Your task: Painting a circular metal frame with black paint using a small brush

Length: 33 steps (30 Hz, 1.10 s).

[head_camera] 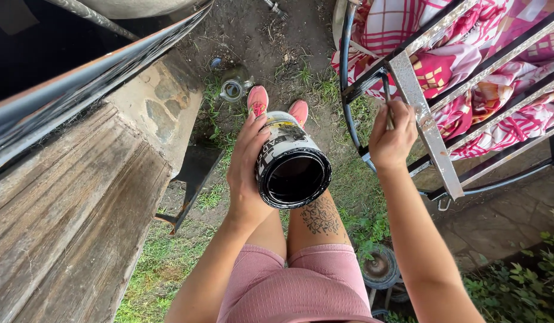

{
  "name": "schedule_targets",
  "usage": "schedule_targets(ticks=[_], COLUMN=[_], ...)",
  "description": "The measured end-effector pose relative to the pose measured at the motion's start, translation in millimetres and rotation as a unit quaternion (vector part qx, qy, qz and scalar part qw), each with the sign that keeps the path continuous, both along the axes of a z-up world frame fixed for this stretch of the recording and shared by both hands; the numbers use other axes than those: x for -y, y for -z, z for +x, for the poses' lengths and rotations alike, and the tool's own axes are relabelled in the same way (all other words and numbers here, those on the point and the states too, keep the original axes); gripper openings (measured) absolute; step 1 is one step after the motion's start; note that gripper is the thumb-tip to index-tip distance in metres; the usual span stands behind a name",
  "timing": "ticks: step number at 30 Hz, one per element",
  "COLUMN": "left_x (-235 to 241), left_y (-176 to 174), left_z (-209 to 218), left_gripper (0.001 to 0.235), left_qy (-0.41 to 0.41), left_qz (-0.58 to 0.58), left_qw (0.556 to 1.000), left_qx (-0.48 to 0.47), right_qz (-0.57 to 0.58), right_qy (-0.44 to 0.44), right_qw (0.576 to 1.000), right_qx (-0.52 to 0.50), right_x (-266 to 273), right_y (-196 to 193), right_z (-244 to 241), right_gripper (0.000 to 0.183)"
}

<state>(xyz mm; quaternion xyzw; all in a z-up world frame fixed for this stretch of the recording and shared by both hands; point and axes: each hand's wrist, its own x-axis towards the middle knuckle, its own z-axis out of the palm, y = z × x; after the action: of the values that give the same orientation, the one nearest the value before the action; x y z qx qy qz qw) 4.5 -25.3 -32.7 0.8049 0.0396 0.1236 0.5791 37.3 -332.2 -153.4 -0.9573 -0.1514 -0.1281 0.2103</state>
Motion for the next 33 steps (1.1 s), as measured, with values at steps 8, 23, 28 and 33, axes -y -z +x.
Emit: schedule_targets(ticks=[8,23,28,33], left_x=[-2.1,-19.3,-24.0,-28.0], left_y=[-1.3,-6.2,-5.8,-3.6], left_z=[3.7,-31.8,-33.8,-38.2], left_gripper=[0.046,0.049,0.045,0.052], left_qy=[-0.005,0.065,0.062,0.053], left_qz=[-0.008,-0.018,-0.024,-0.023], left_qw=[1.0,0.995,0.995,0.995], left_qx=[0.001,-0.072,-0.068,-0.076], right_qz=[0.054,-0.374,-0.436,-0.464], right_qy=[-0.051,-0.33,-0.309,-0.32], right_qw=[0.985,0.78,0.715,0.735], right_qx=[-0.154,-0.378,-0.451,-0.378], right_x=[-18.1,-79.6,-97.3,-82.5], right_y=[-42.1,-57.1,-46.0,-29.2], right_z=[12.7,205.7,201.0,218.0], right_gripper=[0.009,0.033,0.039,0.044])
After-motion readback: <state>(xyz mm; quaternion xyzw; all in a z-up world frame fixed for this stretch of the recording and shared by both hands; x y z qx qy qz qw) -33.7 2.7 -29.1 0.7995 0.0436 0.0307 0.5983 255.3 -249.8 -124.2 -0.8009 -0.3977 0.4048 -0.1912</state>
